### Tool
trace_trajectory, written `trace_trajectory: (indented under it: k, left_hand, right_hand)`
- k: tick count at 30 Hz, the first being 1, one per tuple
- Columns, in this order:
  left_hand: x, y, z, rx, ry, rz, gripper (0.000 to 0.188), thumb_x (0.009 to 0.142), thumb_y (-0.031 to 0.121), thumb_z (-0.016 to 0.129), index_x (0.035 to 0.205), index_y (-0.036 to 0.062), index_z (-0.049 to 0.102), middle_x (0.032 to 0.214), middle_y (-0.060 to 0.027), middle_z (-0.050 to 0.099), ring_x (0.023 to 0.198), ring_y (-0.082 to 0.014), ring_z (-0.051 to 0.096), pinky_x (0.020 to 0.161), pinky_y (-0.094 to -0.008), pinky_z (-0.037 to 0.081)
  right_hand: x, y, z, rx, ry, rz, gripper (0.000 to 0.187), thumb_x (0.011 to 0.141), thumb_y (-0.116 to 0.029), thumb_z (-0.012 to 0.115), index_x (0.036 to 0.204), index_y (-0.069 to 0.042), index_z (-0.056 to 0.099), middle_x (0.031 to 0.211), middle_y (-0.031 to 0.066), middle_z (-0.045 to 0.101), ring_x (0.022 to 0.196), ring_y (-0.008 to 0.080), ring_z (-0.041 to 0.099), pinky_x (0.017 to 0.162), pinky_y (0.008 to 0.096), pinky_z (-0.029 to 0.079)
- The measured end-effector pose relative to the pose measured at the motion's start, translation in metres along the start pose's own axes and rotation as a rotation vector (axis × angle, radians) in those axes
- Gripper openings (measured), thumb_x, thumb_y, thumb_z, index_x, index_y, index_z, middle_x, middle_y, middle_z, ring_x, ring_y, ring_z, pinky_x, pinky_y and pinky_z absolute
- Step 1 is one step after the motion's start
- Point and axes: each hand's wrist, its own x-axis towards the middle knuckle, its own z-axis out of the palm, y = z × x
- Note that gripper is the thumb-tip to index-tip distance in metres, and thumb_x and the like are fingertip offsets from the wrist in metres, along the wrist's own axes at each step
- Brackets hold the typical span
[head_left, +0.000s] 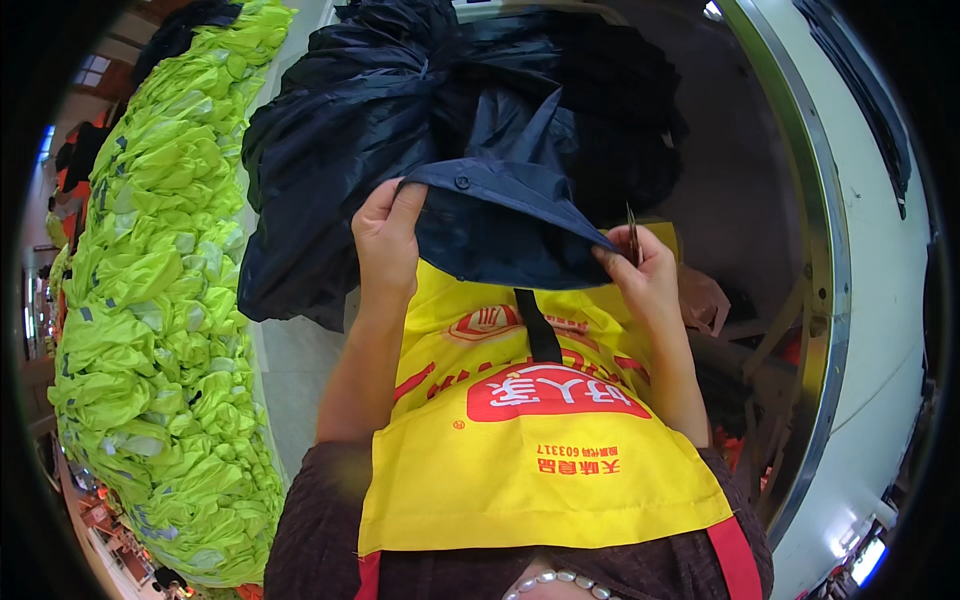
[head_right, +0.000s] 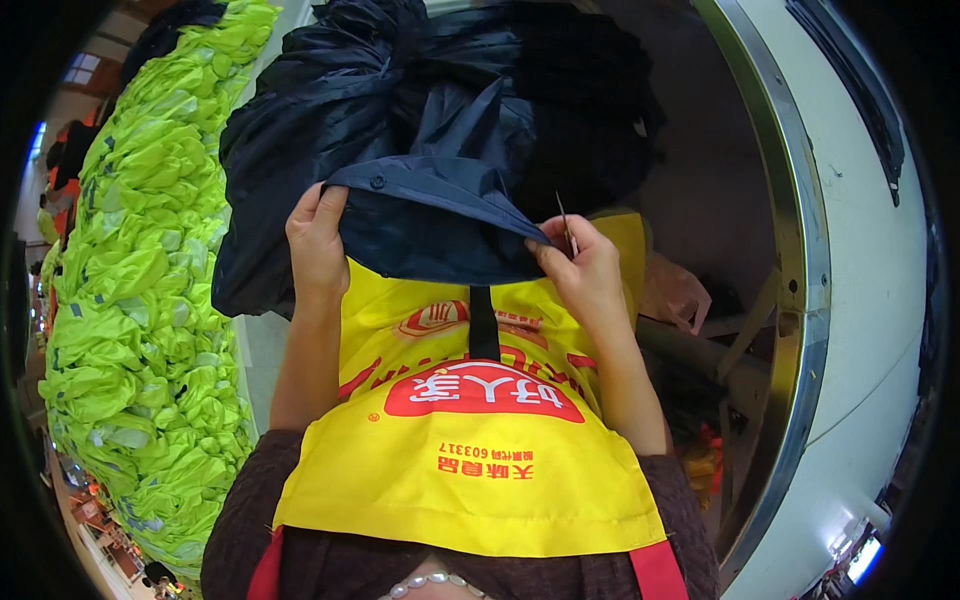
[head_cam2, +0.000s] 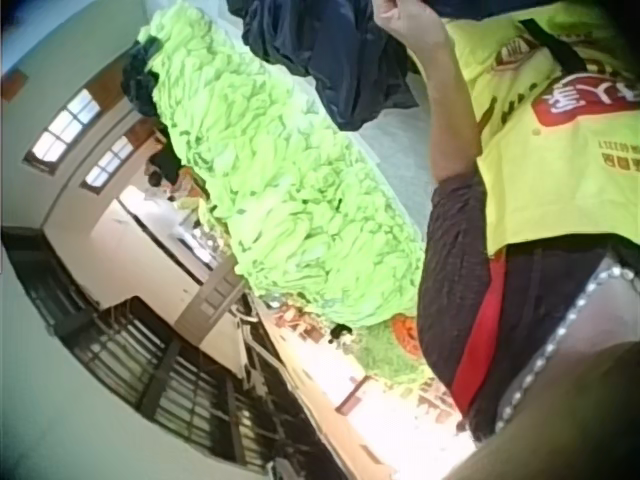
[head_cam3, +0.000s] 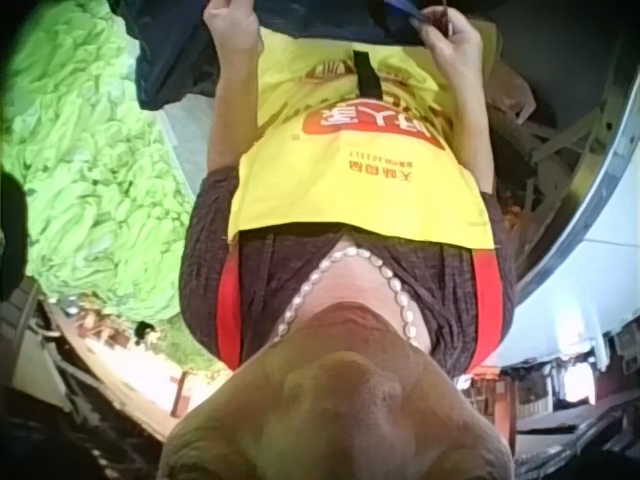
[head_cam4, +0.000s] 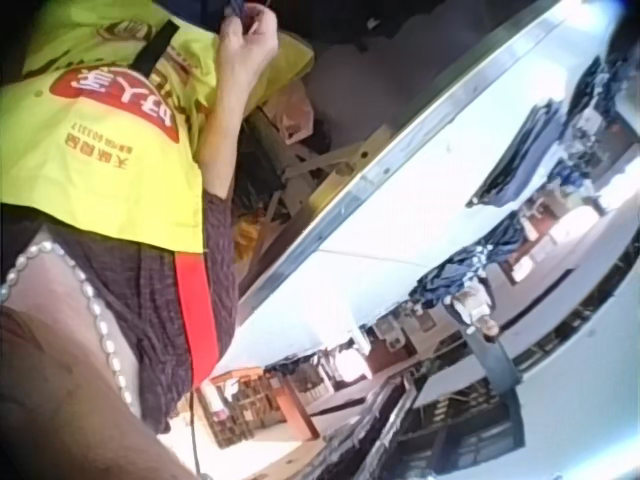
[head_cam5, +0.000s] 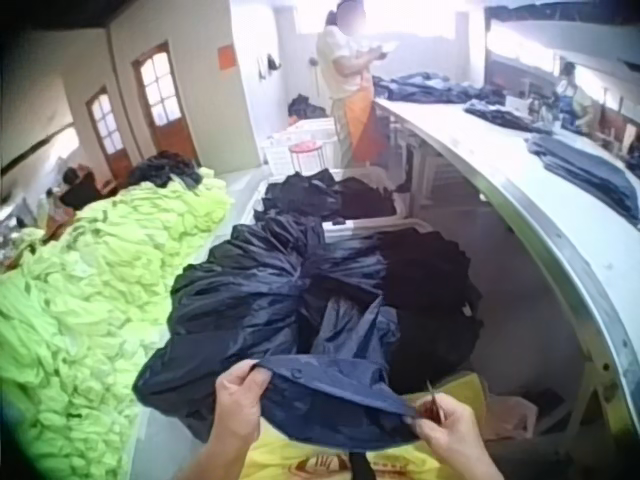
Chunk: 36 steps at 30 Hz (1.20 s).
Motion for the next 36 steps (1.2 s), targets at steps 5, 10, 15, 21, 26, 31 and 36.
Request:
trace_trajectory:
  k: [5,10,15,21,26,31,36]
  left_hand:
    - [-0.003,0.003,-0.002,-0.141,-0.04,-0.083,0.013,0.086,0.013,0.057,0.087,0.0032,0.065,0.081,-0.0001,0.064,0.069,-0.0071,0.058,0.066,-0.016,0.043]
    - [-0.003,0.004,-0.003,-0.199,-0.036,-0.086,0.014,0.086,0.014,0.058,0.089,0.0033,0.067,0.08,-0.0003,0.065,0.067,-0.007,0.058,0.065,-0.0163,0.043]
    - [-0.005,0.01,0.001,0.192,-0.229,-0.009,0.012,0.084,0.011,0.06,0.088,0.0012,0.066,0.076,0.0008,0.063,0.065,-0.006,0.056,0.061,-0.0162,0.042]
    - [-0.006,0.04,0.012,0.187,-0.607,-0.389,0.02,0.073,0.001,0.067,0.092,0.0003,0.061,0.083,-0.004,0.062,0.074,-0.0077,0.058,0.068,-0.0192,0.047]
    - [-0.007,0.015,-0.014,0.016,-0.621,-0.411,0.014,0.083,0.009,0.06,0.094,0.0016,0.062,0.084,-0.0003,0.061,0.075,-0.0068,0.055,0.073,-0.0187,0.044]
    - [-0.01,-0.004,-0.014,-0.11,-0.492,-0.414,0.018,0.087,0.011,0.054,0.101,0.0011,0.06,0.092,-0.0047,0.063,0.082,-0.0119,0.059,0.08,-0.021,0.046]
    - [-0.017,0.004,0.003,0.081,-0.299,-0.43,0.016,0.086,0.013,0.056,0.094,0.0013,0.063,0.084,0.001,0.06,0.079,-0.0059,0.053,0.075,-0.0187,0.042]
  right_hand:
    - [-0.014,0.002,0.008,-0.134,-0.222,-0.084,0.019,0.076,-0.011,0.069,0.079,0.0,0.054,0.059,0.0057,0.051,0.052,0.0113,0.046,0.049,0.0241,0.038]
    - [-0.015,-0.002,0.013,-0.244,-0.192,-0.194,0.03,0.07,-0.02,0.074,0.078,0.0,0.054,0.063,0.0058,0.051,0.053,0.0129,0.045,0.048,0.0245,0.036]
    - [-0.01,-0.056,0.003,-0.274,-0.01,-0.513,0.049,0.062,-0.026,0.08,0.096,-0.001,0.056,0.088,0.0094,0.057,0.065,0.0159,0.054,0.054,0.0243,0.043]
    - [0.027,-0.074,0.03,-0.063,-0.269,-0.454,0.02,0.076,-0.012,0.065,0.092,-0.001,0.061,0.072,0.0058,0.06,0.066,0.0156,0.057,0.06,0.0241,0.045]
    - [0.037,-0.047,0.032,0.49,-0.385,-0.03,0.016,0.087,-0.017,0.056,0.078,-0.005,0.061,0.069,-0.0042,0.056,0.064,0.0027,0.049,0.06,0.0177,0.039]
    - [0.025,-0.035,0.045,0.701,-0.274,0.249,0.015,0.086,-0.02,0.057,0.081,-0.006,0.06,0.07,-0.0044,0.057,0.066,0.0029,0.05,0.064,0.018,0.04]
    - [0.024,-0.033,0.036,0.037,0.046,-0.349,0.015,0.077,-0.01,0.066,0.09,-0.003,0.062,0.081,0.0039,0.058,0.066,0.0095,0.055,0.062,0.0201,0.044]
